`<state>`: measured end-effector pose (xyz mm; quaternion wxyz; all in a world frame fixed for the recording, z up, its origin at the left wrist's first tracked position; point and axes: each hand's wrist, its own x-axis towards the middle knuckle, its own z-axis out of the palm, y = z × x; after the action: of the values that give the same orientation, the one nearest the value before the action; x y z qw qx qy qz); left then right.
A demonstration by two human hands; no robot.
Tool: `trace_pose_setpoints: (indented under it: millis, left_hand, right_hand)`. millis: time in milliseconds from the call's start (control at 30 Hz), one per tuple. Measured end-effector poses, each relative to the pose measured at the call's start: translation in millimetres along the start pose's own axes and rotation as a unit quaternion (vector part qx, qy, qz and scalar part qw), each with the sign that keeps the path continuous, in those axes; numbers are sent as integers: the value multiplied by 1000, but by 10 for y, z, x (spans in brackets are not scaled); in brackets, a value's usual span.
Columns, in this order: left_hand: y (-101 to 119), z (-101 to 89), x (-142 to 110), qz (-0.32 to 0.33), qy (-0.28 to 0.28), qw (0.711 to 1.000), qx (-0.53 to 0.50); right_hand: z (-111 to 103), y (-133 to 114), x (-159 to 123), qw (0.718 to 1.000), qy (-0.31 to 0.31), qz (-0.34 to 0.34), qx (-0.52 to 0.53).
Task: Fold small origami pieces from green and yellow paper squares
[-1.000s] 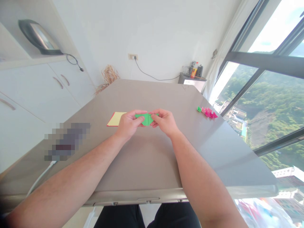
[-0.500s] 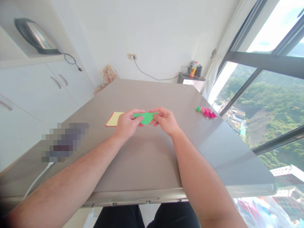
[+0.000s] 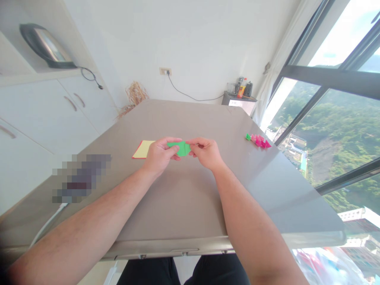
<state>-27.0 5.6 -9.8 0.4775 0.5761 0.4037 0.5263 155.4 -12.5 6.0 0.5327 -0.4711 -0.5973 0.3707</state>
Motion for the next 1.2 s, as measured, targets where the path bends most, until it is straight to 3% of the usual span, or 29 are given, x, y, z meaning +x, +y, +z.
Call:
trace_pose_setpoints:
  millis: [533,833,1033,1200]
  left_hand:
    - [40,21,-40,18,-27,999,16]
    - [62,17,-41,26,-8,999,20]
    - [96,34,-55,21,9,998,59]
    - [99,37,-57,31,7,998,53]
  right_hand:
    - [17,0,2,1000,-10,3,3]
    - [-43,-34,6,991,-77,64,83]
    - [8,-40,-2,996,-22,66,56]
    - [53,-31,-23,995,-15,45,82]
